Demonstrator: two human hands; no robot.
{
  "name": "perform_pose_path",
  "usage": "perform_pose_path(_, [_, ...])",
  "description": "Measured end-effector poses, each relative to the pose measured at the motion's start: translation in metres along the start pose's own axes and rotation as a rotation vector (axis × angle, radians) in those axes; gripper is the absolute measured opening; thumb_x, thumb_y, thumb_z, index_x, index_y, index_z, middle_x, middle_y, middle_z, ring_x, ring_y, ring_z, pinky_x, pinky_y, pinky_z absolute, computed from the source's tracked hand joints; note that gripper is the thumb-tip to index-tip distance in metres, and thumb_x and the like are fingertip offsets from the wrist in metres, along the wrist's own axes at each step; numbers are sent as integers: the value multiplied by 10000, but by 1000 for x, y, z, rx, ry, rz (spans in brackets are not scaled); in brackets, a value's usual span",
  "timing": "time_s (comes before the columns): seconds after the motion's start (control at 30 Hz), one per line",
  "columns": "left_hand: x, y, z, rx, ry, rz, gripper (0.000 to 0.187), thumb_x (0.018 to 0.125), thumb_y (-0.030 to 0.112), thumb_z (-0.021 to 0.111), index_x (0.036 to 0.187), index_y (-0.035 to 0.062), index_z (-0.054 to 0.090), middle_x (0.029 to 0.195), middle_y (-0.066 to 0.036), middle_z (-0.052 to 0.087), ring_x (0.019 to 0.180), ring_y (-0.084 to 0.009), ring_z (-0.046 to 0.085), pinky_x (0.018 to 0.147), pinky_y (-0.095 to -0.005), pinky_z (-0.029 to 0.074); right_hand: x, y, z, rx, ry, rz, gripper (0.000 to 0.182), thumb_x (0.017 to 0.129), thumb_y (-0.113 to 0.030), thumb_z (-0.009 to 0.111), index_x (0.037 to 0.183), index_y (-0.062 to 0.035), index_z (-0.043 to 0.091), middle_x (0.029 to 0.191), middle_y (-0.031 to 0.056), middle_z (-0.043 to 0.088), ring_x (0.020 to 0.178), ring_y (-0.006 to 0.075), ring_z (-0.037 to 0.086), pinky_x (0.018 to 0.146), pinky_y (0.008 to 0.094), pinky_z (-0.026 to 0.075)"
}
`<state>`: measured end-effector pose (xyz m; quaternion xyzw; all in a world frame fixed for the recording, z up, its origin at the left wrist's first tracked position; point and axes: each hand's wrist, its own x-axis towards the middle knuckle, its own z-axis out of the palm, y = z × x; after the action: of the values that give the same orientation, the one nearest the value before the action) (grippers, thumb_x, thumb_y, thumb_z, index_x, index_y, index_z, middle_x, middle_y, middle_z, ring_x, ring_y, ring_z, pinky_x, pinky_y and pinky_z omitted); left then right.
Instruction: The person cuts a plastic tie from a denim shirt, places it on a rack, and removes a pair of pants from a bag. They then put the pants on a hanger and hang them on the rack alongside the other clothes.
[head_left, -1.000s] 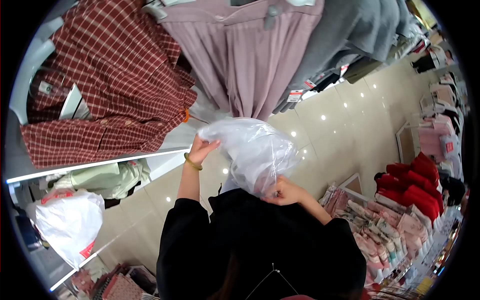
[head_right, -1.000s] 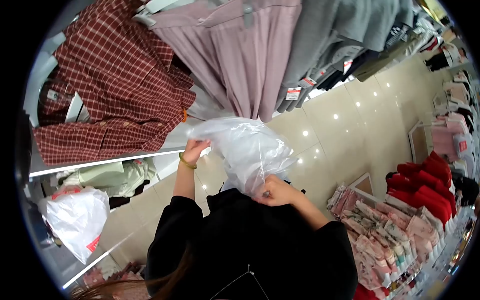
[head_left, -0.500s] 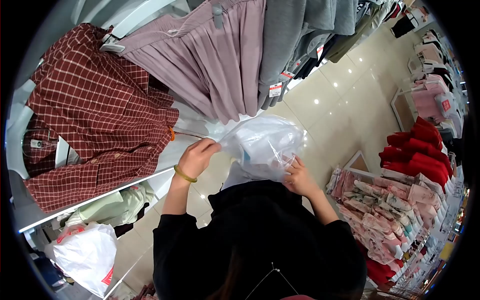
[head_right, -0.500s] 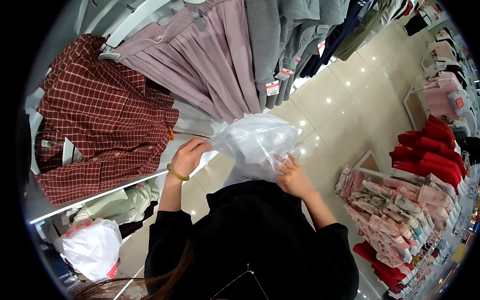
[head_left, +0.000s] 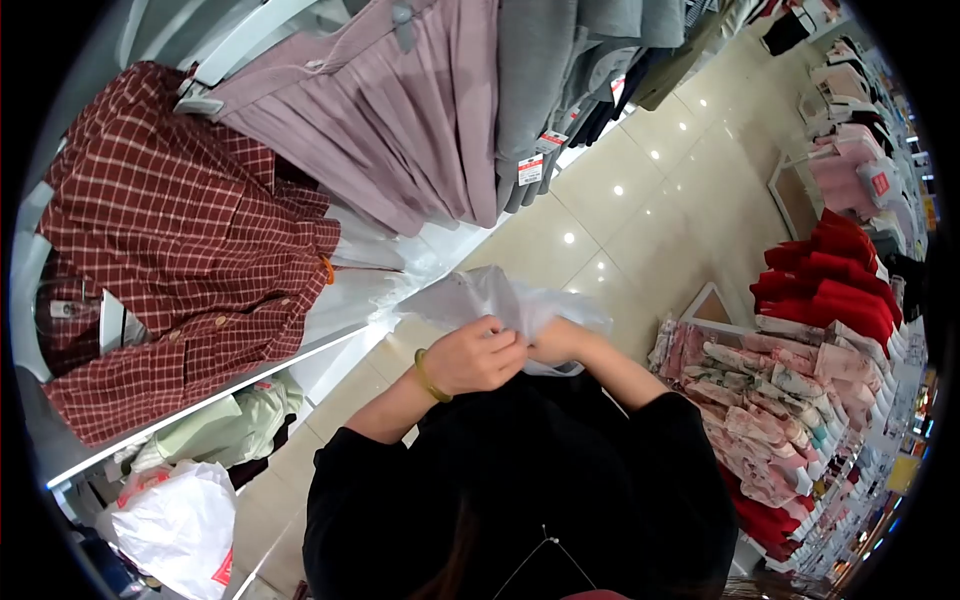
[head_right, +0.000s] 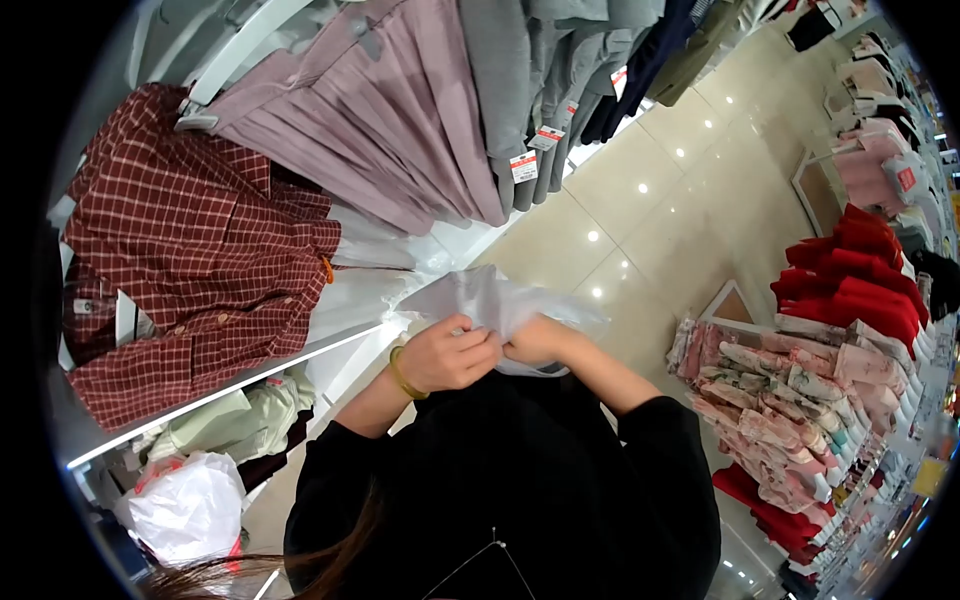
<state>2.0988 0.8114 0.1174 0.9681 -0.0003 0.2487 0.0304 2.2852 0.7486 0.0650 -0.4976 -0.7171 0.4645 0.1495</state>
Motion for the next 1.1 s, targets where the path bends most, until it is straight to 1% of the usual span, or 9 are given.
perform_pose_path(0.03, [4,4,-4,-6,-5,20,100,692,107,575,773,57,604,866,-22,582,794,-125,550,717,-257,431,16,12,24,-3,-17,-11,280,744,-70,613,1016,-7,601,1020,149,626,896,300,593,803,355,463])
perform_pose_path(0.1, [14,16,-6,-31,19,37,99,696,109,574,770,51,603,864,-30,583,790,-128,555,717,-254,435,43,23,68,84,637,-65,421,704,-119,673,1103,-29,573,1080,90,614,990,233,572,854,337,440])
perform_pose_path(0.13, [19,22,-6,-65,47,79,99,699,112,572,766,44,602,862,-38,585,786,-131,560,717,-251,438,53,29,75,101,696,-42,425,703,-120,675,1106,-30,572,1080,88,614,991,231,572,856,336,439])
perform_pose_path(0.53, [-3,44,-6,-236,186,-133,97,768,126,588,843,73,619,938,-35,608,844,-135,579,770,-260,443,82,61,85,289,-21,78,462,695,-133,692,1131,-44,568,1077,62,614,1010,205,566,872,323,435])
perform_pose_path(0.63, [-35,5,-16,-445,99,-537,418,743,270,678,1118,102,605,1249,-88,513,1134,-257,482,940,-390,363,80,61,72,384,-121,112,472,693,-136,697,1138,-48,566,1076,56,614,1015,199,565,876,320,434])
perform_pose_path(0.7, [-86,-15,-16,-349,-6,-954,1108,445,322,866,1374,68,320,1415,-179,298,1278,-343,312,1047,-436,264,82,65,58,454,-157,148,478,692,-138,700,1142,-50,566,1075,51,614,1018,195,564,879,318,434])
perform_pose_path(0.8, [-179,-33,8,-546,142,-1222,1249,422,294,893,1410,33,176,1436,-186,245,1335,-364,209,1077,-434,232,81,68,40,575,-133,225,488,690,-141,704,1148,-54,564,1075,45,614,1023,188,562,883,315,433])
perform_pose_path(0.97, [-211,-22,67,-1243,-85,-1382,1116,588,50,772,1449,89,62,1480,-133,156,1369,-285,152,1092,-355,186,75,72,32,1354,-90,345,460,804,-142,654,1203,25,499,1134,115,591,1061,214,566,925,338,439])
perform_pose_path(1.1, [-204,-5,133,-1472,349,-1252,863,745,180,716,1413,41,188,1400,-109,330,1291,-203,311,1017,-308,311,71,84,39,1565,-79,454,478,811,-143,644,1231,15,478,1152,120,581,1061,226,567,931,348,435])
